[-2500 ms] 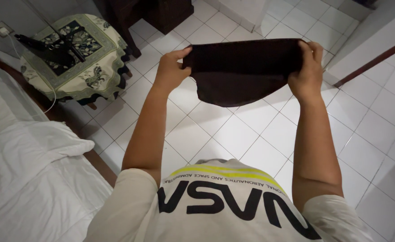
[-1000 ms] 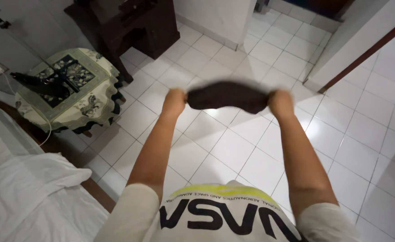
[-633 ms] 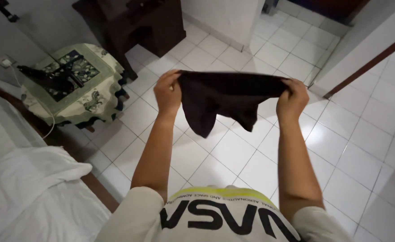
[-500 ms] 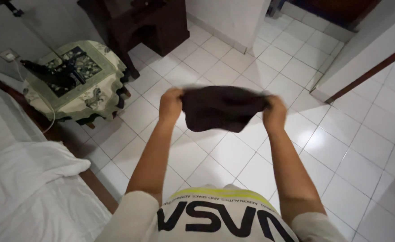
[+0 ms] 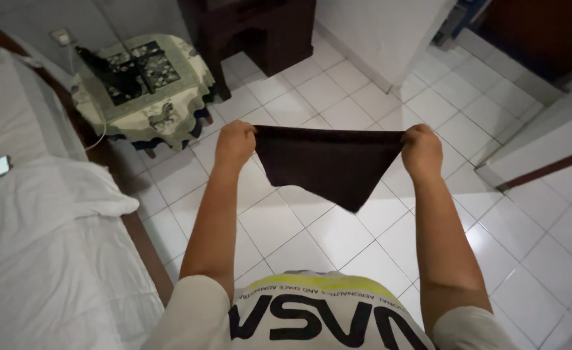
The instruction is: The person folds a white pair of shorts and two dark-colored shirts on a bed. They smooth each item, fold it into a compact rectangle, and place it on a growing stack of folded laundry.
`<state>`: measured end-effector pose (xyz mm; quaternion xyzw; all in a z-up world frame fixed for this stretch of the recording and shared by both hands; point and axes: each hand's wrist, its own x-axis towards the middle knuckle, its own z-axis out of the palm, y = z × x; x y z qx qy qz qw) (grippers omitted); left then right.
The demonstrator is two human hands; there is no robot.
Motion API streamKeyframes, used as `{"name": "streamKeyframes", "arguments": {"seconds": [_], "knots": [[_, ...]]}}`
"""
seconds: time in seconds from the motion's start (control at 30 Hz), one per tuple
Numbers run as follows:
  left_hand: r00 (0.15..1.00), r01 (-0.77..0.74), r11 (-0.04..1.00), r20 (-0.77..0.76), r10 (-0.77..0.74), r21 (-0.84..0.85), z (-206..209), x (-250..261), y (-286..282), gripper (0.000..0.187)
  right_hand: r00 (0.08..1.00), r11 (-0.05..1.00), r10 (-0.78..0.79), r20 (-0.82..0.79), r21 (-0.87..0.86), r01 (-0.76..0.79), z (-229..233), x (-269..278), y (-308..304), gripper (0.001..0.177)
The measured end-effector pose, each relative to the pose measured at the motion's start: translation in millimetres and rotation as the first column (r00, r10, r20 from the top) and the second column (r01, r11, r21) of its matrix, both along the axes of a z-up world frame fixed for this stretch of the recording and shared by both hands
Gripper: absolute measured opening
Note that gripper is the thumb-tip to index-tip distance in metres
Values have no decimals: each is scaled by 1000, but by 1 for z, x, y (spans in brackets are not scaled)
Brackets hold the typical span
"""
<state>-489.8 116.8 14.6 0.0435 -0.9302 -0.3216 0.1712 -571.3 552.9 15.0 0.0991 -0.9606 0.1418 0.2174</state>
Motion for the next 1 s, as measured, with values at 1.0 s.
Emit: {"name": "streamKeyframes", "arguments": {"seconds": [1.0], "knots": [[665, -386, 889, -594, 452, 245, -1, 121, -266, 36, 806, 834, 541, 240, -23, -552, -24, -171, -372, 41]]}}
